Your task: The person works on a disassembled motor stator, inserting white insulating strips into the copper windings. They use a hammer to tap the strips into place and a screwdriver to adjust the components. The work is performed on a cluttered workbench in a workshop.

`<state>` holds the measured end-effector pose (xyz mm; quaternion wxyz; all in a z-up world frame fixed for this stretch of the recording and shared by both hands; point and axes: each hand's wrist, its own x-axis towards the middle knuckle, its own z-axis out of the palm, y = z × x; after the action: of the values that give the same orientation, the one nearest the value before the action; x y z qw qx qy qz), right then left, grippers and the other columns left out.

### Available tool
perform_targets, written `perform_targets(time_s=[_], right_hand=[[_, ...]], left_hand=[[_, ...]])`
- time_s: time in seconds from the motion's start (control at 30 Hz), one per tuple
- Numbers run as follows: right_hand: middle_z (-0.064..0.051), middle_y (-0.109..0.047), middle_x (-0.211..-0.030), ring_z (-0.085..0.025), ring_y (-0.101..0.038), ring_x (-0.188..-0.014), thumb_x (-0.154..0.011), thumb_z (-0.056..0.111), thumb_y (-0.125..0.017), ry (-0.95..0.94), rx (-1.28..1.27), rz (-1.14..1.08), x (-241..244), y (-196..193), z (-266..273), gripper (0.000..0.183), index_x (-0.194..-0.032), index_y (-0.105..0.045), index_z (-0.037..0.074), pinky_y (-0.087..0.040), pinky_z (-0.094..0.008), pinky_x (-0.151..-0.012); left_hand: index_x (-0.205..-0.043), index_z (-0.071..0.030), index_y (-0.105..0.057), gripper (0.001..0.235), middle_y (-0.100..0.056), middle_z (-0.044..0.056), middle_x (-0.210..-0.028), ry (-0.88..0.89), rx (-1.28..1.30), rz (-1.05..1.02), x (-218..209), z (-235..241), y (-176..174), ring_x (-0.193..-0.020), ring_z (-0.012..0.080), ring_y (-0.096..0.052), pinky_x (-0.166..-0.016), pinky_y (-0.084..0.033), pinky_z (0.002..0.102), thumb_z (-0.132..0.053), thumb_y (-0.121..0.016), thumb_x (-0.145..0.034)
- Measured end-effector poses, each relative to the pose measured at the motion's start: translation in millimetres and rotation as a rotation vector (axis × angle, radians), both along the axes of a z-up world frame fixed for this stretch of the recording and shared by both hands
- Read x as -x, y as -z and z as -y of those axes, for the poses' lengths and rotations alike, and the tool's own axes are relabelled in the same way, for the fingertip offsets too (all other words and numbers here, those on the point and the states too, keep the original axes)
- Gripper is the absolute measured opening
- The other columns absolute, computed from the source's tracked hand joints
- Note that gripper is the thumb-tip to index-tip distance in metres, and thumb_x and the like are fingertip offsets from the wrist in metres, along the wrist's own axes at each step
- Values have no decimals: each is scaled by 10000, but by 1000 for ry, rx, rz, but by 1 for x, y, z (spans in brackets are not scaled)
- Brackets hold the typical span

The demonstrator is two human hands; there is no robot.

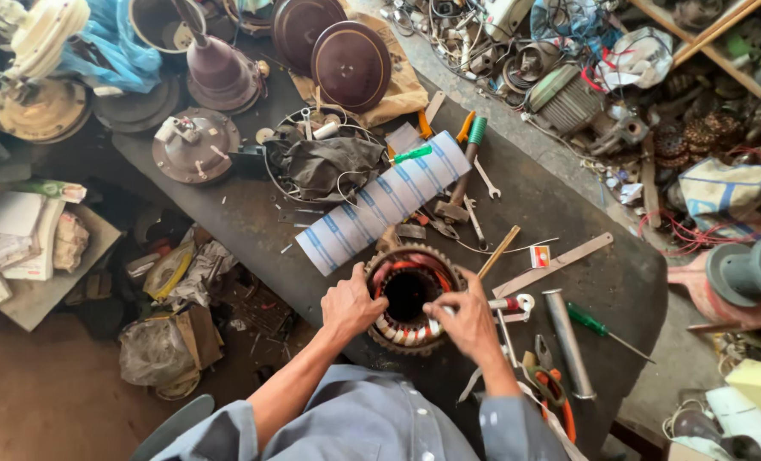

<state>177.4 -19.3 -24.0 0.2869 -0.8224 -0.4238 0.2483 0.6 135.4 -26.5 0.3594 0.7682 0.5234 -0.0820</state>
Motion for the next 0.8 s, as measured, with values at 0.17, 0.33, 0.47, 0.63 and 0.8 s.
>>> perform_targets(time_s=[0.17, 0.33, 0.47, 0.63, 0.8], right_hand=[[-252, -444, -1466, -425, -491, -1333, -741, 386, -850, 311, 41, 68, 39, 4, 36, 274, -813, -853, 122, -400, -421, -1101], [-253, -434, -1471, -429, -474, -1335, -749, 386, -845, 477, 89, 91, 54, 8, 40, 275, -824, -854, 122, -379, -425, -1097], [-235, -431, -1517, -407, -491, -1332, -766, 389, -831, 496, 90, 82, 57, 3, 35, 271, -834, -853, 128, -393, -420, -1097], [-222, -424, -1535, -371, -511, -1339, -762, 392, -818, 542, 104, 7, 58, 3, 35, 257, -805, -866, 143, -405, -413, -1087], [-187, -430, -1569, -351, -543, -1330, -772, 404, -803, 626, 69, -135, 55, 7, 40, 290, -859, -839, 130, -442, -395, -1079]], left_hand=[[-1331, -94, -524, 700, -724, 235, -984, 402, -74, 53, -30, -20, 19, -919, 443, -698, -815, -558, 534, -389, -739, -733], [-1313, -67, -552, 693, -720, 229, -969, 589, -79, 73, -51, -34, 21, -911, 428, -700, -810, -561, 522, -404, -736, -736], [-1518, 1, -362, 998, -701, 240, -981, 578, -92, 144, -46, -34, 1, -942, 406, -688, -856, -540, 491, -441, -769, -722], [-1517, 5, -365, 1001, -682, 200, -1195, 618, -537, 717, -32, -16, -30, -1192, 355, -549, -1030, -405, 465, -337, -814, -691], [-1585, -35, -295, 1011, -697, 81, -1054, 733, -99, 634, -20, 24, -37, -1125, 301, -553, -1042, -366, 471, -240, -807, -738]])
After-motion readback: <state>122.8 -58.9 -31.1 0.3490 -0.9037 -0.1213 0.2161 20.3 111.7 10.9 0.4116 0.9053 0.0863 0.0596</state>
